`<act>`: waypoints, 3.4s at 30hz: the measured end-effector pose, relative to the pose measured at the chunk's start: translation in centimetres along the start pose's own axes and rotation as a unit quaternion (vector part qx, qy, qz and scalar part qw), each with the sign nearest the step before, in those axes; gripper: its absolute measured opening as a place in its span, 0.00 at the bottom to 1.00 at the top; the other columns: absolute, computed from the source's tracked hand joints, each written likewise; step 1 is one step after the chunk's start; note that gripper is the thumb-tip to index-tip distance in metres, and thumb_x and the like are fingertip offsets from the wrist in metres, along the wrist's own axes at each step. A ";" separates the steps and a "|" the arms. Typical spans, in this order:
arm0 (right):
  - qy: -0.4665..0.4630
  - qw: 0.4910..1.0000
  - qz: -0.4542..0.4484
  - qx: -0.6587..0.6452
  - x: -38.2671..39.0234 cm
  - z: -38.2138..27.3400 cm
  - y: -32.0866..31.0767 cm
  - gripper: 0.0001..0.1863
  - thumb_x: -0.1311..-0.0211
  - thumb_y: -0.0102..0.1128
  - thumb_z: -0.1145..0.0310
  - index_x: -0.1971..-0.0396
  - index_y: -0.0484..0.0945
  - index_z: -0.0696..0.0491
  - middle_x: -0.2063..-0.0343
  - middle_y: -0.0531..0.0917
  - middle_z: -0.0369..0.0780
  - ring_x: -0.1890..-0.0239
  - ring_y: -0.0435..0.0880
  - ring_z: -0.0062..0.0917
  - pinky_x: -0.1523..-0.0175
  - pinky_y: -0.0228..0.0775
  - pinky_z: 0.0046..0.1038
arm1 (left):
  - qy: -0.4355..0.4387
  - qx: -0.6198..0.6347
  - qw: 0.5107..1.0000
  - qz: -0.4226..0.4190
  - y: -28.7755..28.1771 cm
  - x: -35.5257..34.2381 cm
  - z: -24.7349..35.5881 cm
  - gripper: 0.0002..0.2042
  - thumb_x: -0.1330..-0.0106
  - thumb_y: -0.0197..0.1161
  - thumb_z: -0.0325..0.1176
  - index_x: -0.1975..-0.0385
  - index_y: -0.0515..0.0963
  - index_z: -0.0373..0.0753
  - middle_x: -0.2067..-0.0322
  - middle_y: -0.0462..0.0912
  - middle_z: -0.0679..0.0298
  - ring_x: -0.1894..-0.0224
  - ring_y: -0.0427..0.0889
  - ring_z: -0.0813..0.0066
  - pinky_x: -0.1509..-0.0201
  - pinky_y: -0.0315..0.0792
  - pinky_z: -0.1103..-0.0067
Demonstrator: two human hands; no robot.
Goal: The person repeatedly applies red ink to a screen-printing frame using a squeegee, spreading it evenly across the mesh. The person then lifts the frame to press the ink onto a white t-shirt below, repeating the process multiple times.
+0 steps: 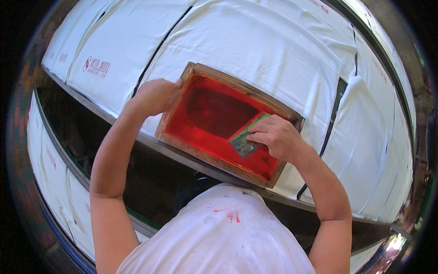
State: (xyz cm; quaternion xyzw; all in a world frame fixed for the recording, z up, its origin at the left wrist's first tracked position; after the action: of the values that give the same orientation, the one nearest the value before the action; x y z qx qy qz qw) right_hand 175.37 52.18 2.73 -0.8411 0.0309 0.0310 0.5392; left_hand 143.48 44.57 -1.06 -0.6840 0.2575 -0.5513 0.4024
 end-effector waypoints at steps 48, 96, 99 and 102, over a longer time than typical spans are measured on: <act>0.476 0.629 0.540 -0.295 19.9 -8.8 9.3 0.25 0.23 0.73 0.72 0.30 0.83 0.59 0.30 0.79 0.46 0.24 0.78 0.37 0.20 0.70 0.41 | 0.200 0.486 0.738 0.423 6.7 6.7 -0.8 0.11 0.35 0.72 0.14 0.58 0.89 0.38 0.34 0.87 0.48 0.31 0.85 0.49 0.31 0.82 0.63; 0.511 0.492 0.666 -0.231 69.4 -12.6 1.3 0.34 0.14 0.56 0.53 0.24 0.74 0.66 0.29 0.82 0.54 0.28 0.83 0.45 0.22 0.75 0.49 | 0.274 0.559 0.717 0.314 3.6 11.2 50.6 0.16 0.40 0.73 0.14 0.57 0.92 0.42 0.32 0.84 0.47 0.30 0.81 0.45 0.25 0.77 0.61; 0.478 0.493 0.686 -0.239 71.7 -10.8 0.3 0.33 0.15 0.56 0.55 0.24 0.74 0.66 0.31 0.83 0.53 0.31 0.85 0.44 0.24 0.77 0.50 | 0.283 0.574 0.685 0.348 2.2 10.8 52.9 0.17 0.42 0.70 0.12 0.58 0.92 0.42 0.33 0.85 0.47 0.32 0.81 0.45 0.28 0.78 0.60; 0.446 0.505 0.710 -0.206 76.3 -7.4 -3.3 0.32 0.17 0.55 0.59 0.25 0.76 0.66 0.31 0.84 0.52 0.31 0.86 0.44 0.24 0.77 0.49 | 0.305 0.552 0.651 0.423 -1.9 11.2 57.3 0.18 0.43 0.68 0.11 0.59 0.92 0.42 0.40 0.89 0.49 0.34 0.84 0.46 0.30 0.78 0.60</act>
State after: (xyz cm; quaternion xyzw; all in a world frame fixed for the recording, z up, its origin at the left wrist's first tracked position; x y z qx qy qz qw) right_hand 251.82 45.37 2.29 -0.5272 0.8469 0.0295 0.0633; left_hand 201.29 51.94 2.77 0.0535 0.2753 -0.5393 0.7941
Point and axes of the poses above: each hand's wrist, its own x-axis away from the middle knuckle, its own y-axis out of the palm, z = x × y, the point moved 9 cm from there along -x, towards the middle knuckle
